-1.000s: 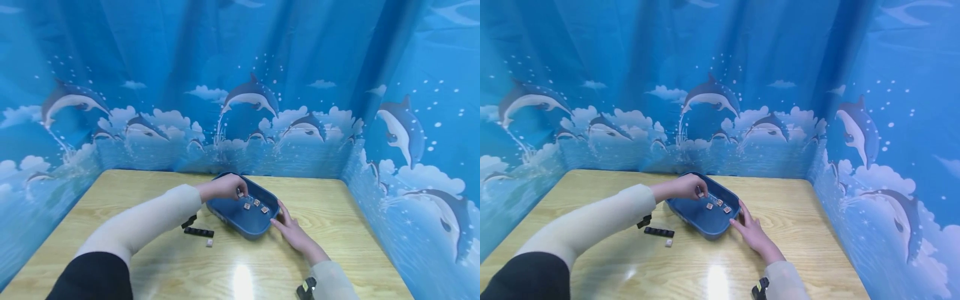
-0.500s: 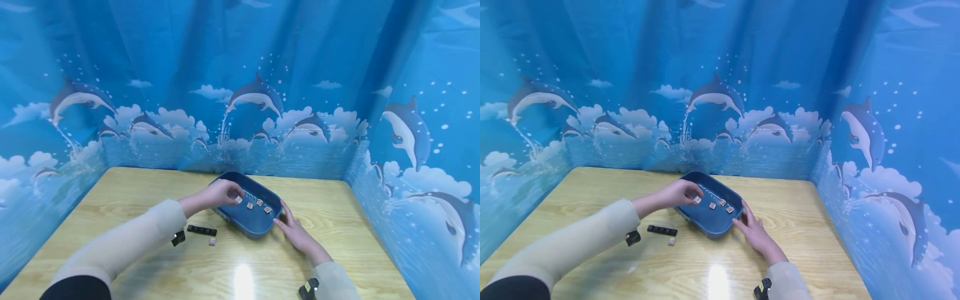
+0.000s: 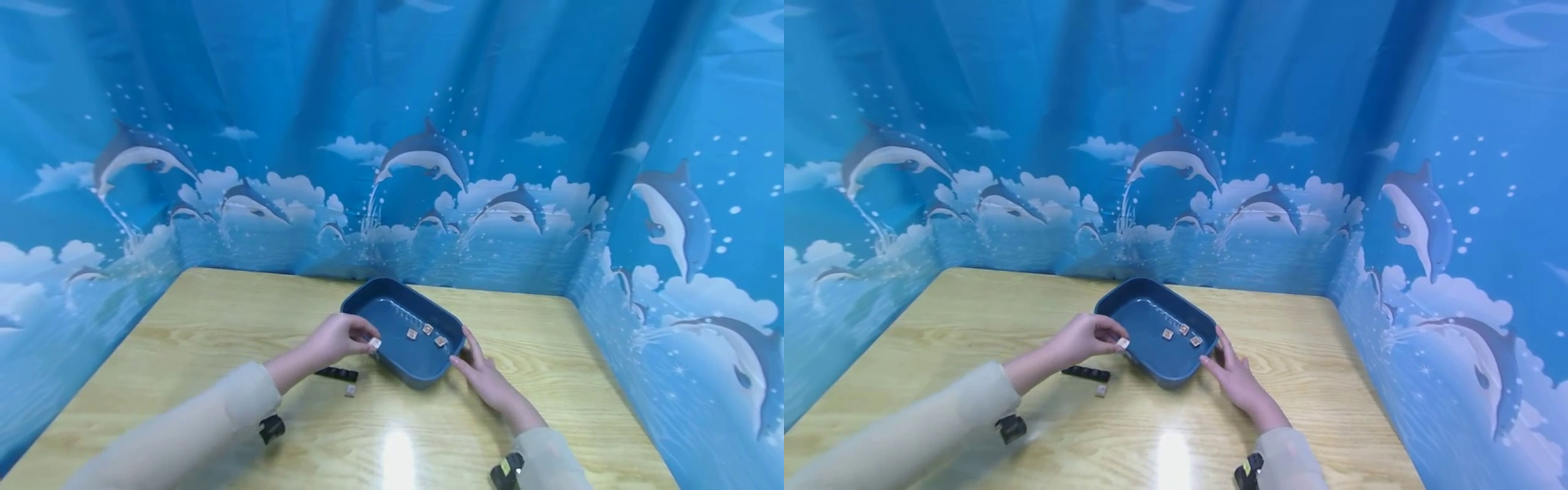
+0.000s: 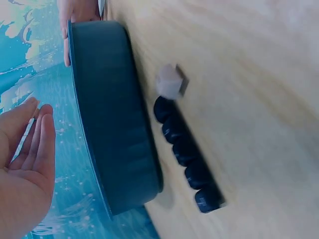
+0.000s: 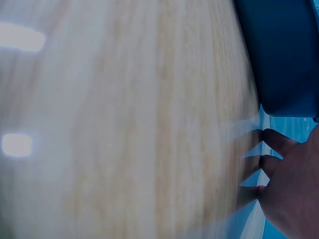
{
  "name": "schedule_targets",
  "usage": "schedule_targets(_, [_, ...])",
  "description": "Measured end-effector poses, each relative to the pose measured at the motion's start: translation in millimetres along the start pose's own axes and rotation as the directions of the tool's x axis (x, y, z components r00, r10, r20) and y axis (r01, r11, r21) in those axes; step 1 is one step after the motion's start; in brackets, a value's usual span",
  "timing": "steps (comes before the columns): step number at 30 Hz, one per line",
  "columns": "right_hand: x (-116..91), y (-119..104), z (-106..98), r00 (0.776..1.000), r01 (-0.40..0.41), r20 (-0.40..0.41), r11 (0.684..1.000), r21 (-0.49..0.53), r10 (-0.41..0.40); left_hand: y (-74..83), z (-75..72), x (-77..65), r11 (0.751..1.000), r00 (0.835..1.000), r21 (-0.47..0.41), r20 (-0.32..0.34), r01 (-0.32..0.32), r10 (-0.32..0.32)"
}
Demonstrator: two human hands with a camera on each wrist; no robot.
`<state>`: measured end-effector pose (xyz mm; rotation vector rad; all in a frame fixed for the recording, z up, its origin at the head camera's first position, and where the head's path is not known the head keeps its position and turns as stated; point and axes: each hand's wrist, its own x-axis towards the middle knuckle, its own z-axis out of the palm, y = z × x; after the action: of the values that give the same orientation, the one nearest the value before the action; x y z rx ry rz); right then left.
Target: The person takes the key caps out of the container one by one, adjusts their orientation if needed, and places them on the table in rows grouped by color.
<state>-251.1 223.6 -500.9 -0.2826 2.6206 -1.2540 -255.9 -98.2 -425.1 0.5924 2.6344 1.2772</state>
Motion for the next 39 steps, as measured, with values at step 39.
schedule_targets(39, [1.5,-2.2,-2.4,0.998,-0.043,0.053,0.999,0.004,0.043,-62.9,19.2,-64.1,0.996,0.994,0.023,-0.058,0.092,-0.090])
